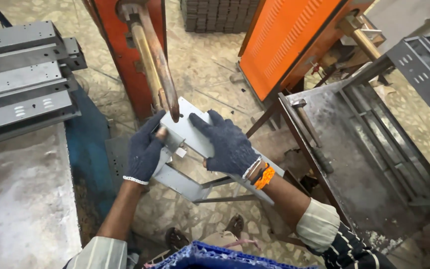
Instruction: Using a spot welding machine to join and assemble metal casing components for industrial products.
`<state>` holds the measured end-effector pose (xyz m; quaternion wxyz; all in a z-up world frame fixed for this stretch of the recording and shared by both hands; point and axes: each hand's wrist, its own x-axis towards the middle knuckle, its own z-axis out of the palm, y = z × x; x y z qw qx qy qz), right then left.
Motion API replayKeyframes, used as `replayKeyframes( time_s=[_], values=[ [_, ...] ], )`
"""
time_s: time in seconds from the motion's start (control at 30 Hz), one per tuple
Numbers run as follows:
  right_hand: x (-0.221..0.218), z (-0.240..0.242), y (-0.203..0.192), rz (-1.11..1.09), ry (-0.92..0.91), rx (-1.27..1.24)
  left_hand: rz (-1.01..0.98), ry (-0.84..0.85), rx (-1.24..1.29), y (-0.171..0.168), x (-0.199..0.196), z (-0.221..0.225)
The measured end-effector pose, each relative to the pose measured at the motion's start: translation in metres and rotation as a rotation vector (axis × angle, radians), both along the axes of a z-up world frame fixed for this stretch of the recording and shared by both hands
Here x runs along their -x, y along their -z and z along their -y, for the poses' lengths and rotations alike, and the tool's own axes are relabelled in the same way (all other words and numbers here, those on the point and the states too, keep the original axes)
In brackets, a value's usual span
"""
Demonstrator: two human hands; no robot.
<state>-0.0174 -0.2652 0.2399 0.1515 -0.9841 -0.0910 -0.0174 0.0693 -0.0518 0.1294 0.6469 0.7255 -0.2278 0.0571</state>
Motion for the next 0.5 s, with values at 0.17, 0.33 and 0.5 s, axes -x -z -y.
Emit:
replayKeyframes(
  time_s=[0.17,0.33,0.5],
  values=[
    [-0.003,-0.004,0.001,-0.022,0.015,0.001,-0.304,-0.007,0.074,-0.029,0.009,0.013],
    [0.0,-0.002,0.007,0.071,-0.001,-0.049,-0.217,-0.133,-0.03,-0.03,0.008,0.02],
    [0.001,-0.004,0.007,0.057,0.033,-0.044,-0.205,-0.162,-0.053,-0.027,0.008,0.022]
  ],
)
